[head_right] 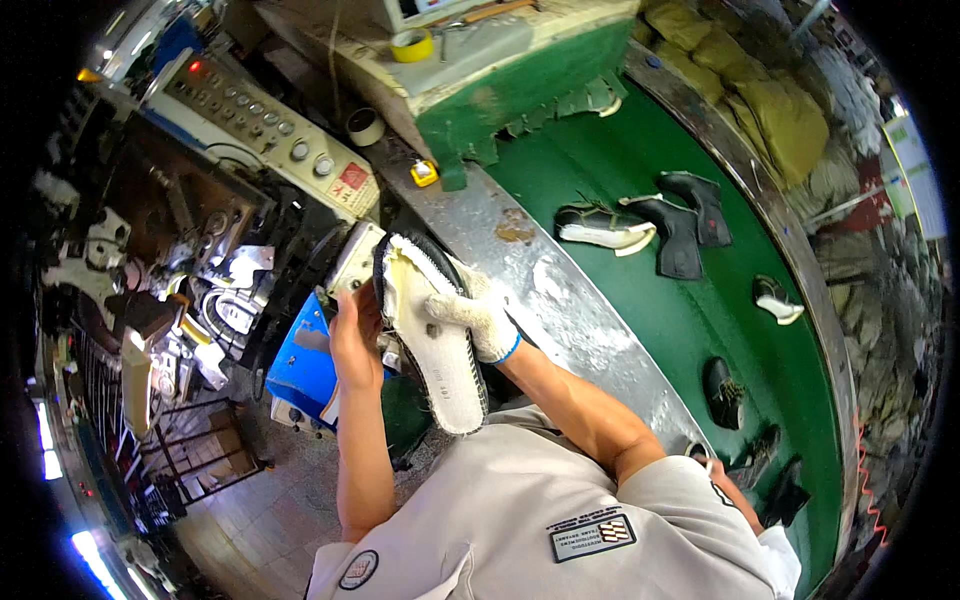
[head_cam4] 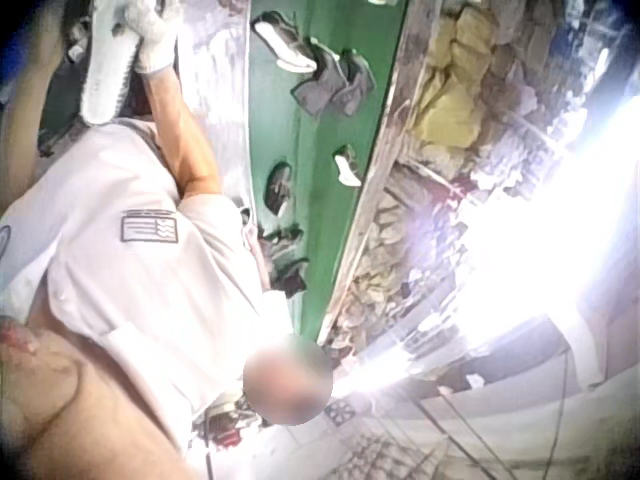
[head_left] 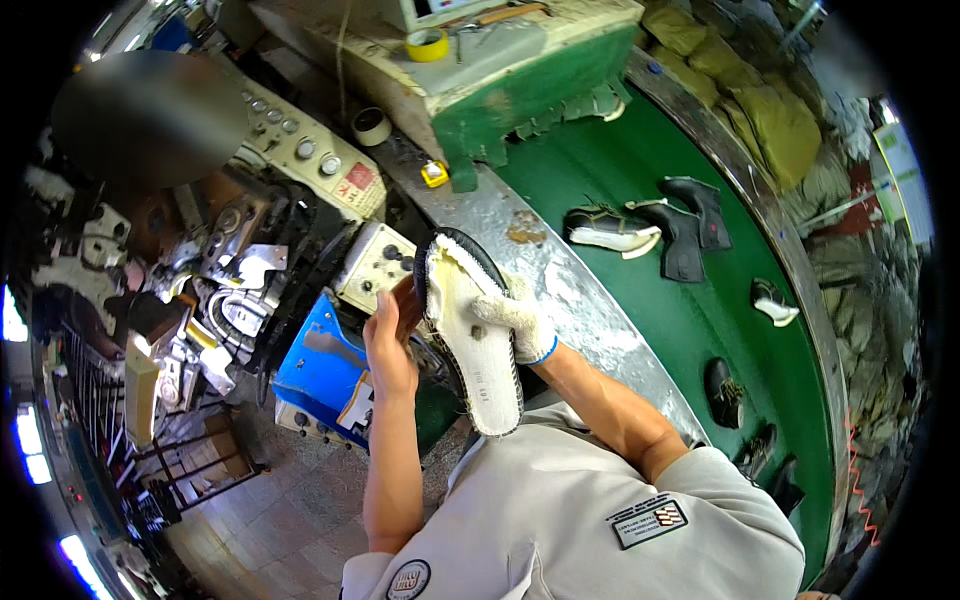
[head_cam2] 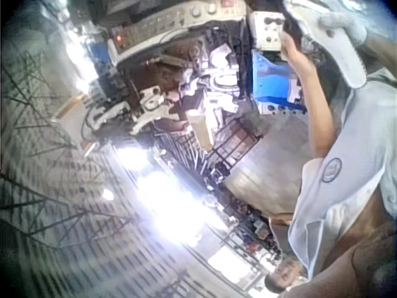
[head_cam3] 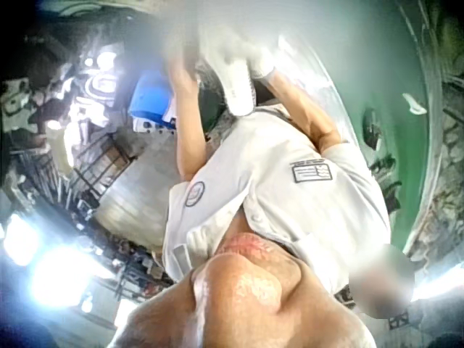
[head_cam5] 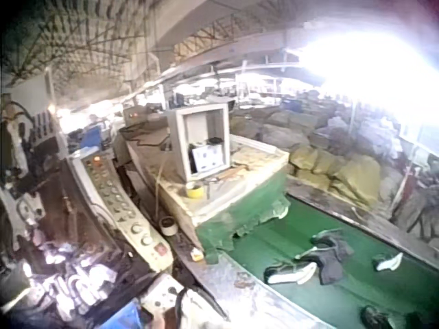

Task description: The person takes shoes from a conveyor belt, fits each one onto a lasting machine to shape the upper over a last, and then places the processed shoes back onto the belt.

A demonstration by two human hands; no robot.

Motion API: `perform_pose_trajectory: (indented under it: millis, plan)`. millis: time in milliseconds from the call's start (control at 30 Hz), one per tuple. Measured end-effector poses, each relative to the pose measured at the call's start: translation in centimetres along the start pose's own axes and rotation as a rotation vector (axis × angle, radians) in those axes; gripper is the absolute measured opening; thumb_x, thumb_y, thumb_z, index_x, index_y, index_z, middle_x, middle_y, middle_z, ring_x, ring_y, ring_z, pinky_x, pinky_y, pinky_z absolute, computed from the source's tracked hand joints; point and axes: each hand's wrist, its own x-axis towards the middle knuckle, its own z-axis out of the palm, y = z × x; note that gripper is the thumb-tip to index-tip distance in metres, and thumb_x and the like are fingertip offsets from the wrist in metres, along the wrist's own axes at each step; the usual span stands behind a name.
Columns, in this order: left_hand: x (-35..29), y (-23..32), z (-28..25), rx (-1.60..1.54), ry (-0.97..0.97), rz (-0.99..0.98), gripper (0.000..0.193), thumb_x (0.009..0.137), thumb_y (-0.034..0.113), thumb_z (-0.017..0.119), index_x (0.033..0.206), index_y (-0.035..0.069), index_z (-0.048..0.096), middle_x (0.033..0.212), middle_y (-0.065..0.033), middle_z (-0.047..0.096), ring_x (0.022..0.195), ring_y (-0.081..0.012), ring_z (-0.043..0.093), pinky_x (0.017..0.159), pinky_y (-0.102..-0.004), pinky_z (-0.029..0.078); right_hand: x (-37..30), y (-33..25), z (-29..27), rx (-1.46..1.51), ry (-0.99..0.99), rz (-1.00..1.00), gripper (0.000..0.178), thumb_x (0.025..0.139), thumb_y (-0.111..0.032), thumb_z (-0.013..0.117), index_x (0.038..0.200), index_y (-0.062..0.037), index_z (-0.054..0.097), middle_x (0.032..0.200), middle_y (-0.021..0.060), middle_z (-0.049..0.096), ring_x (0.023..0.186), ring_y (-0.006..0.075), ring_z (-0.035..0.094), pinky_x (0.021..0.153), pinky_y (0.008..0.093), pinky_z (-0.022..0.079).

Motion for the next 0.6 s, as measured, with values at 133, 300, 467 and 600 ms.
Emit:
perform_pose_trajectory:
  millis: [133,300,467,600]
  plan:
    - [2.3,-1.8,5.4,0.000,-0.246,-0.309,0.047,0.100,0.037,0.066,0.117,-0.006,0.066,0.110,-0.0101,0.071,0.095,-0.0171,0.068,0.087,-0.0313,0.054,-3.7,-1.9,-2.6,-0.078,0.123,-0.126,0.093,0.071,-0.031,0.082,0.151,-0.0013,0.046,0.134,0.0088,0.062,0.115,0.0169,0.059,0.092,0.0308,0.052]
    - [2.9,-5.8,11.8,0.162,-0.509,-0.342,0.038,0.095,0.023,0.072,0.116,-0.007,0.065,0.104,-0.0076,0.070,0.089,-0.0126,0.064,0.081,-0.0267,0.052,-8.4,-3.4,-8.0,-0.037,0.284,-0.238,0.098,0.067,-0.025,0.083,0.154,-0.0025,0.044,0.137,0.0075,0.061,0.116,0.0160,0.060,0.090,0.0304,0.055]
    - [4.1,-9.6,18.4,0.153,-0.757,-0.617,0.056,0.101,0.050,0.058,0.115,-0.004,0.068,0.108,-0.0108,0.073,0.098,-0.0189,0.067,0.089,-0.0318,0.052,-13.4,-5.0,-12.2,0.013,0.461,-0.358,0.099,0.065,-0.030,0.086,0.151,-0.0001,0.046,0.137,0.0093,0.062,0.115,0.0166,0.062,0.089,0.0293,0.055]
    - [5.1,-14.0,24.0,0.208,-0.851,-0.926,0.059,0.102,0.053,0.055,0.111,-0.004,0.071,0.105,-0.0125,0.075,0.093,-0.0212,0.070,0.089,-0.0346,0.054,-17.0,-3.8,-15.4,-0.040,0.575,-0.461,0.103,0.064,-0.028,0.085,0.153,0.0002,0.043,0.143,0.0099,0.058,0.126,0.0196,0.058,0.104,0.0327,0.048]
